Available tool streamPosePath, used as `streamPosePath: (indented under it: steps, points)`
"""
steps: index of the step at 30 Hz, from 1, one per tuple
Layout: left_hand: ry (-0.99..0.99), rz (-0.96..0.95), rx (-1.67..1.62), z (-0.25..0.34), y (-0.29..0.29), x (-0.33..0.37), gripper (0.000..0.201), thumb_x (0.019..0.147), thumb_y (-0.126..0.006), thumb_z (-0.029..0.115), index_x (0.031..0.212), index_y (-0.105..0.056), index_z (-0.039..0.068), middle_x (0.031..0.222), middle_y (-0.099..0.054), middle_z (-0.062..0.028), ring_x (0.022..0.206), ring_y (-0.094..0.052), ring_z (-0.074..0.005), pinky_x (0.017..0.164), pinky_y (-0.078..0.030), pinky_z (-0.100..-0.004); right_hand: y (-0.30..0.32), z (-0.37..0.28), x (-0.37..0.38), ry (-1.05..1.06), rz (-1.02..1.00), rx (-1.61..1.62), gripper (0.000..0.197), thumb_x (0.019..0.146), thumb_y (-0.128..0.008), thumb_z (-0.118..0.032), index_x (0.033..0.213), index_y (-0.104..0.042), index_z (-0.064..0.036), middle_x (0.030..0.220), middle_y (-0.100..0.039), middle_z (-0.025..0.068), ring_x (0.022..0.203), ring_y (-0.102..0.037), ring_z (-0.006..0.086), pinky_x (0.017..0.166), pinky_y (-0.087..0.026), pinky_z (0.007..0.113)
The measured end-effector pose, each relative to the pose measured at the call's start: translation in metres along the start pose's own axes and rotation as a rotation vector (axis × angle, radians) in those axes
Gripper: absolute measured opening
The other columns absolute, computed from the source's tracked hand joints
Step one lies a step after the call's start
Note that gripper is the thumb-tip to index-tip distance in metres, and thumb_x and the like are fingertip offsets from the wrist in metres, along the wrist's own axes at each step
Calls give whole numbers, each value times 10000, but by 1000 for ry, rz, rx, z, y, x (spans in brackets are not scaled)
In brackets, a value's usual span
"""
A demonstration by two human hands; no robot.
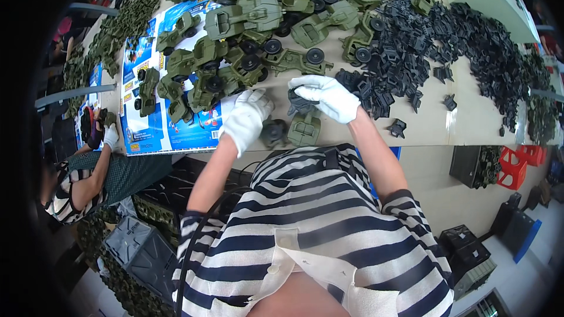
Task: The person assembles green plastic toy tanks by hand, picking up chassis and wheels from a table and snapping them together. They place the completed units into a blue bin and continue the process with additional parts.
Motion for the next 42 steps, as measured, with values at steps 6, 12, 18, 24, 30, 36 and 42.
streamPosePath:
  steps: [6,12,18,24,30,36,42]
  points:
    - [870,545,-2122,25,15,-26,408,902,-656,-29,1297,-557,-53,1019,-706,-138,834,-709,-178,726,-613,-291,-49,13,14,170,-42,-187,414,916,-673,-71,1319,-590,-27,1286,-627,97,1162,-593,183,982,-483,321]
    - [1045,649,-2058,21,14,-33,337,916,-677,17,1236,-603,-56,1004,-713,-98,758,-675,-110,671,-593,-246,-82,-2,10,519,211,-1221,500,906,-650,-152,1392,-538,-120,1335,-584,155,1207,-571,333,1030,-454,384]
    - [789,147,-2458,12,-22,-52,297,959,-612,96,1227,-617,-32,1045,-700,-98,722,-682,-154,575,-555,-253,-107,-17,-7,447,-582,-1293,549,921,-653,-263,1437,-497,-158,1515,-446,122,1255,-532,381,1072,-433,419]
    - [1020,25,-2023,8,-15,-70,496,942,-686,251,1316,-543,-42,1038,-702,-98,706,-656,-147,611,-542,-258,-102,18,-12,339,-549,-1391,516,870,-712,-236,1338,-586,-60,1246,-639,175,1051,-600,361,950,-499,400]
    - [1197,626,-1530,-38,-99,-74,695,746,-888,282,1235,-528,-55,1068,-688,-116,926,-643,-164,810,-529,-296,-78,75,-31,103,-731,-1344,412,945,-676,-222,1340,-610,-124,1271,-603,158,988,-657,288,904,-528,360]
    - [981,567,-1379,-17,-96,-34,732,711,-867,27,1304,-439,26,1117,-650,-101,962,-661,-163,819,-570,-302,-62,58,-17,-38,-588,-1338,536,932,-694,-251,1424,-525,-119,1165,-690,153,1019,-671,255,923,-505,339]
    - [1045,978,-1422,1,-72,-36,642,771,-792,-27,1294,-420,-10,1058,-674,-148,970,-672,-191,822,-568,-274,-19,34,47,45,324,-687,588,951,-661,-239,1460,-457,-26,1179,-688,110,896,-621,126,835,-504,273]
Point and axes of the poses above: each hand's wrist, its own x-axis towards the middle knuckle, its own y-axis out of the back of the hand, z = x × y, the point moved 6 cm from there along x, towards the middle knuckle
